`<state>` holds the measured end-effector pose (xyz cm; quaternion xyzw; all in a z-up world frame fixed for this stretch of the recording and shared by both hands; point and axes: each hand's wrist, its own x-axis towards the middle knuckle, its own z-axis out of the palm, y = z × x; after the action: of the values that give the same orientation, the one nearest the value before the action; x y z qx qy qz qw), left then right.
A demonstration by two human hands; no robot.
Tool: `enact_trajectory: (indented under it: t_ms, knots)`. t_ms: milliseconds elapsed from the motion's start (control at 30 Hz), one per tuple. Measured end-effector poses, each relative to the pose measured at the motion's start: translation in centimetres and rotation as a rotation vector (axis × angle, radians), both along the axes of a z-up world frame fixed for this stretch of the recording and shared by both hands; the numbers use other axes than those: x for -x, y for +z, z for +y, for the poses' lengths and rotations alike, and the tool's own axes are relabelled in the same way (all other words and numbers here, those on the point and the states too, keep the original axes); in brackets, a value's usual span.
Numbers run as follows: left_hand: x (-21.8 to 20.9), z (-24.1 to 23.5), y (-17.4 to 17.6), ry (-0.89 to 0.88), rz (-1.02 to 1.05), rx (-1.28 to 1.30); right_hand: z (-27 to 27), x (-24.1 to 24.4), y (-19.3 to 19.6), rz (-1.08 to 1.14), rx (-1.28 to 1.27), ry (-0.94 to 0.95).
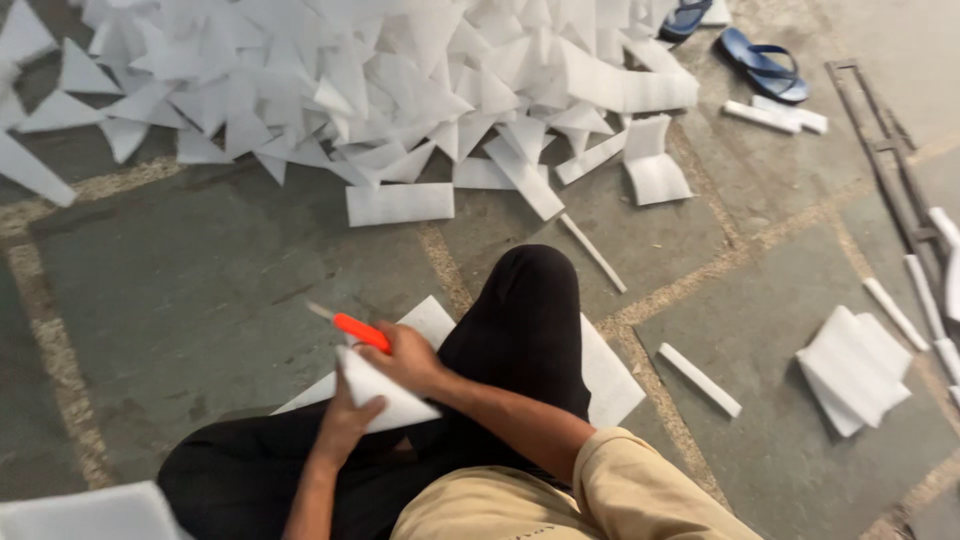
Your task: The person sits on a tiled floor and repeatedly cuts white foam sheets into smaller pieces using a red utility knife. The cut pieces are tossed to the right, forming a growing pile of offcuts.
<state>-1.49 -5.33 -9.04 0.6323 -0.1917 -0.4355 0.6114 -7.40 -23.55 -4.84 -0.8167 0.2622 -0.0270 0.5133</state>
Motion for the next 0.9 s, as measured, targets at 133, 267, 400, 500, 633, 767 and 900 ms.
enact_trajectory:
  t_ms: [133,267,400,500,633,767,900]
  knots:
    - [-0.9,-1.1,3.2,-0.321,-0.098,-0.122,-1.6,-0.4,-3.0,-0.102,-0.160,-0.157]
    - [-4.9,-4.0,6.7,-0.798,-0.438,-0.384,-5.7,-2.7,-5.1,-0.424,-0.416,-0.515]
    - [-11.9,-11.7,14.0,-0.867,-0.859,-0.503,-9.4,-2.0,-4.8,-0.503,-0.726,-0.826]
    - [-18.0,-20.7,23.6,-0.385,-1.292,-0.225,-9.7,-1.7,-4.0,-0.513,-0.822,-0.857]
    - [-19.3,-29.1,33.2,0.154,-1.637,0.074,-9.0,-1.7,-3.3,-0.493,-0.812,-0.801]
    - [-13.8,-24.1,30.7,0.361,-1.613,0.065,-9.0,-1.7,-4.2,-0.421,-0.758,-0.738]
    - [-10.5,-14.1,24.0,0.502,-1.507,-0.118,-8.8,-2.2,-5.1,-0.412,-0.763,-0.663]
